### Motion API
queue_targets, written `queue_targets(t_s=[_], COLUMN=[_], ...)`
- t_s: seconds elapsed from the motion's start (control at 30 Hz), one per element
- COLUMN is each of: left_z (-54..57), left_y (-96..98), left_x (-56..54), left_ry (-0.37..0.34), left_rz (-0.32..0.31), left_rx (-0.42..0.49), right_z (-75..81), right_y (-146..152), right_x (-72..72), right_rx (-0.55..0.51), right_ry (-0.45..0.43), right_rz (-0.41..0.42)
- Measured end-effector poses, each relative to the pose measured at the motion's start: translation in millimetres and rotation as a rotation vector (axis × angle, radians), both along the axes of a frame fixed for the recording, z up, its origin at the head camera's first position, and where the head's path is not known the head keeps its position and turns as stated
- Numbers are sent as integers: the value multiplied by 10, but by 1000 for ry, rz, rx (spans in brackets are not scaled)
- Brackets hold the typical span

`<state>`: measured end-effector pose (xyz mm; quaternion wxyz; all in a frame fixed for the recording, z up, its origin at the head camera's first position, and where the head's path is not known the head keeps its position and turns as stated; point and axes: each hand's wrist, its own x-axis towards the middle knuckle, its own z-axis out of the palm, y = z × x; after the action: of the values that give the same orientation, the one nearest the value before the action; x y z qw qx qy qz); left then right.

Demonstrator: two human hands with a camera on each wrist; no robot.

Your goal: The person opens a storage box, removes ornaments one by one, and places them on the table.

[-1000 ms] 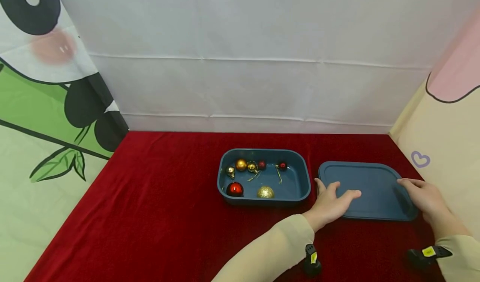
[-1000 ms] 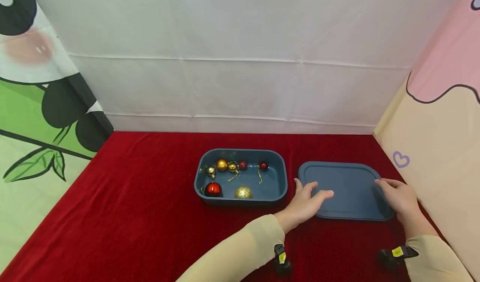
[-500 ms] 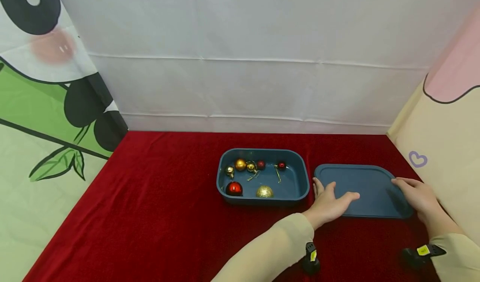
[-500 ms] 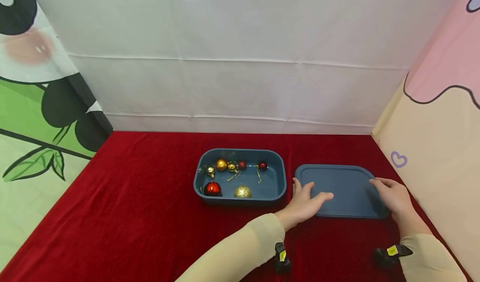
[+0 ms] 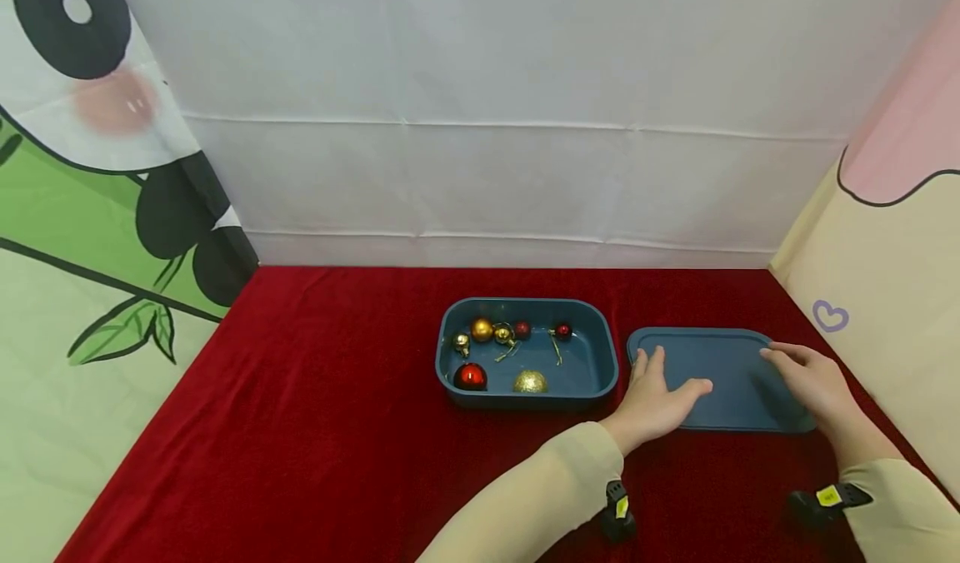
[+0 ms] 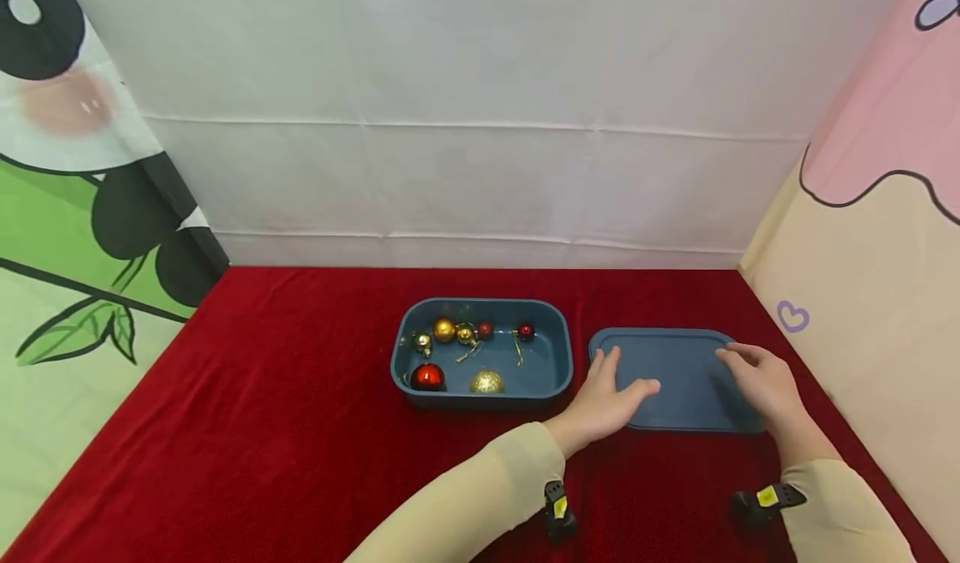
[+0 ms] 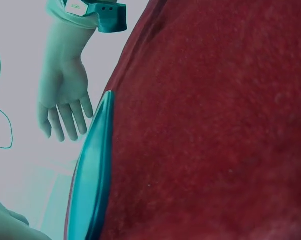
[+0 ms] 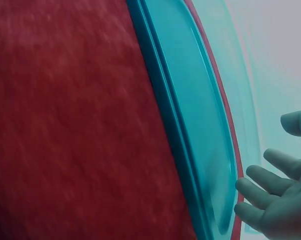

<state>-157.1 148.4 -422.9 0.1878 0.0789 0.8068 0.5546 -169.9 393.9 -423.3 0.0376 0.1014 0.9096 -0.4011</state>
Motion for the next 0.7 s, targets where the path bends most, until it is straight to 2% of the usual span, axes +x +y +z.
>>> queue_targets(t_s=[0.17,0.4,0.7], left_z=[88,209,335], left_y=[-53,-199,-466], left_x=[9,-2,-15], left_ry=[32,72,122], left_rz=[22,82,84], left_rx=[11,87,197], right_z=[21,62,153], right_y=[-147,-414,-818], right_x=[-31,-29,-66], right_rx=[9,-124,-215], right_ry=[45,114,131], right_rz=[21,67,136])
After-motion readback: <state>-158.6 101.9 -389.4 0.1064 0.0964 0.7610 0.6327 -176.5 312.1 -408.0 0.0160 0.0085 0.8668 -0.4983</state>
